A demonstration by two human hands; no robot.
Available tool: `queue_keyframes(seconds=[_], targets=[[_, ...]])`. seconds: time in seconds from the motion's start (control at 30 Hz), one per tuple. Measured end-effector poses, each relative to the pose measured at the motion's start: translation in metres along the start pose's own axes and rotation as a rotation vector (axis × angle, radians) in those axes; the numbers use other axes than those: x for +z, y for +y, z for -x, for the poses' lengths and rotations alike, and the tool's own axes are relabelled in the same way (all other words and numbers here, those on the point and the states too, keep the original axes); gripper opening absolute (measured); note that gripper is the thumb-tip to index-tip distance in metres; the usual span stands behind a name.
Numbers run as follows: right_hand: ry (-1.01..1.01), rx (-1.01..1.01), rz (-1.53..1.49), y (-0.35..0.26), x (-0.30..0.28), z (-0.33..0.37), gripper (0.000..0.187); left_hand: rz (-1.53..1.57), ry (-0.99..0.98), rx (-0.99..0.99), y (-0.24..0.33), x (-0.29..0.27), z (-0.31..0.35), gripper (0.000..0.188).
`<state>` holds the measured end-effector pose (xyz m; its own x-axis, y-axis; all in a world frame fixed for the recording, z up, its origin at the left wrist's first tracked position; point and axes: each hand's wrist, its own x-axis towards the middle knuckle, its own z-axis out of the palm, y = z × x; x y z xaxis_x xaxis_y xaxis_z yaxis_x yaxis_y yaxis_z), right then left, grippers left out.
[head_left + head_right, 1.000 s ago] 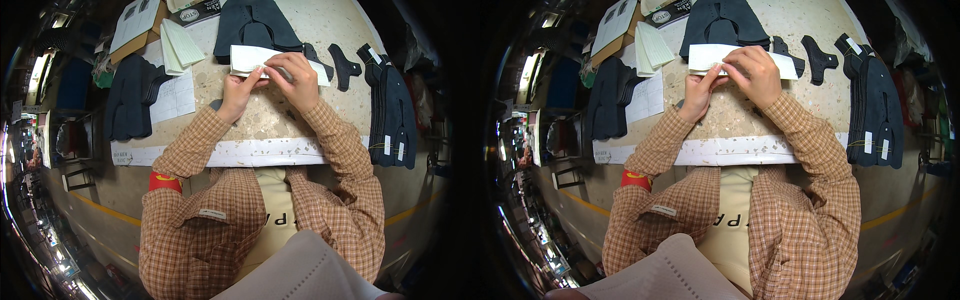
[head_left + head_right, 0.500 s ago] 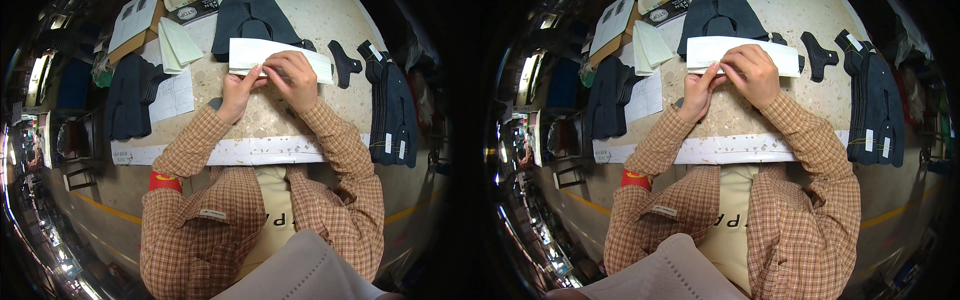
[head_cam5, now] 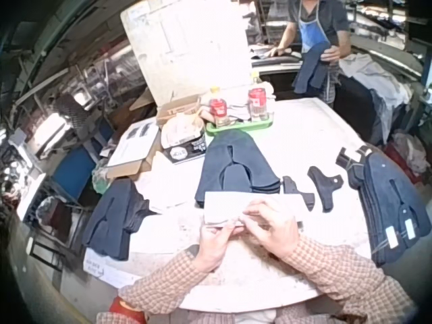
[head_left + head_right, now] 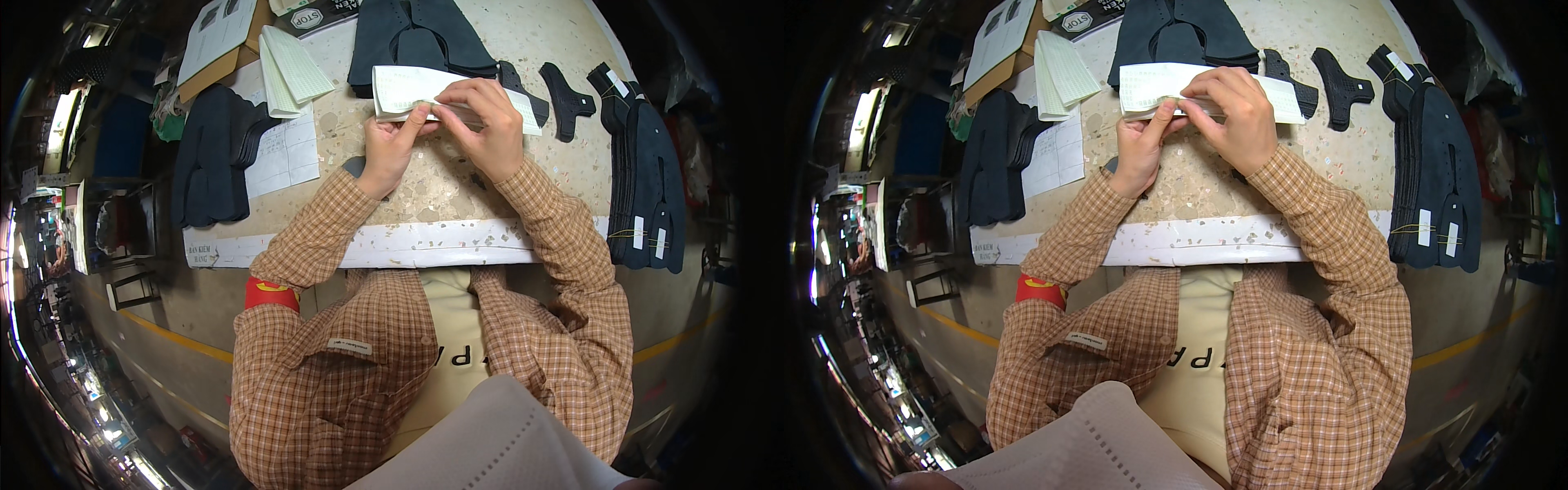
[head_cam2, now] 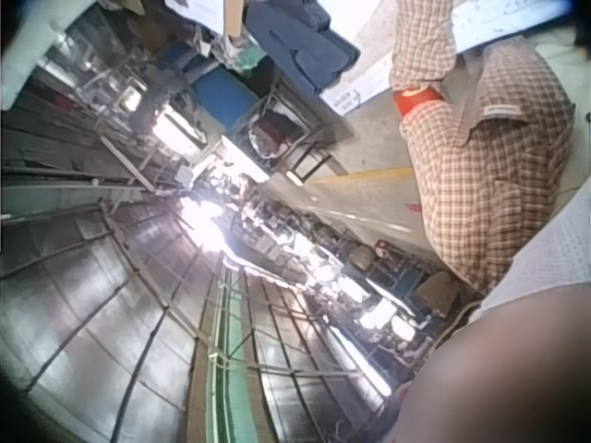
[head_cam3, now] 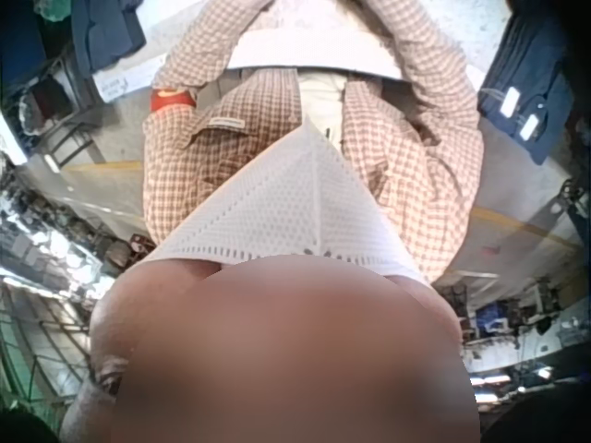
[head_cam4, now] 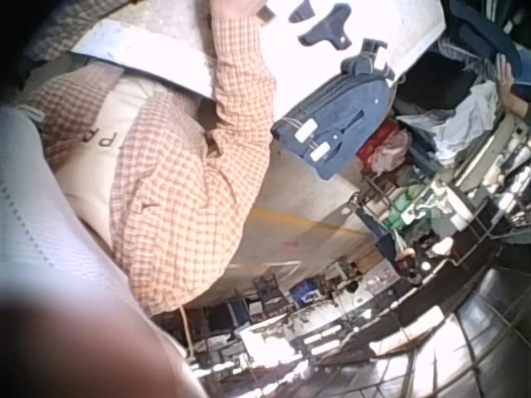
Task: The person handles black carpet pieces and white foam inserts on a workbench. They pick up and align the pieces, insert foam into the carpet, and stack the assembled units. The person repeats this process for multiple items, organizing them into neat stacks.
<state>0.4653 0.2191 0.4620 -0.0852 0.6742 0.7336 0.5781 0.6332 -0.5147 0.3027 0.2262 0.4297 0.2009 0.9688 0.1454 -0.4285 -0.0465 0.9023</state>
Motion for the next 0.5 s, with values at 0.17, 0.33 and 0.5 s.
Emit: queue_keyframes(seconds=[0.17, 0.33, 0.5], targets=[[0.044, 0.011, -0.014, -0.0034, 0.0003, 0.0007, 0.012, -0.019, 0.003, 0.061, 0.0008, 0.0021, 0.0005, 0.019], [0.056, 0.014, -0.019, -0.0071, -0.0016, -0.0011, 0.012, -0.128, 0.012, 0.131, 0.0018, 0.0037, 0.0022, 0.019], [0.04, 0.034, -0.027, -0.0088, -0.0026, -0.002, 0.012, -0.198, 0.004, 0.184, 0.002, 0.0029, 0.0039, 0.02]])
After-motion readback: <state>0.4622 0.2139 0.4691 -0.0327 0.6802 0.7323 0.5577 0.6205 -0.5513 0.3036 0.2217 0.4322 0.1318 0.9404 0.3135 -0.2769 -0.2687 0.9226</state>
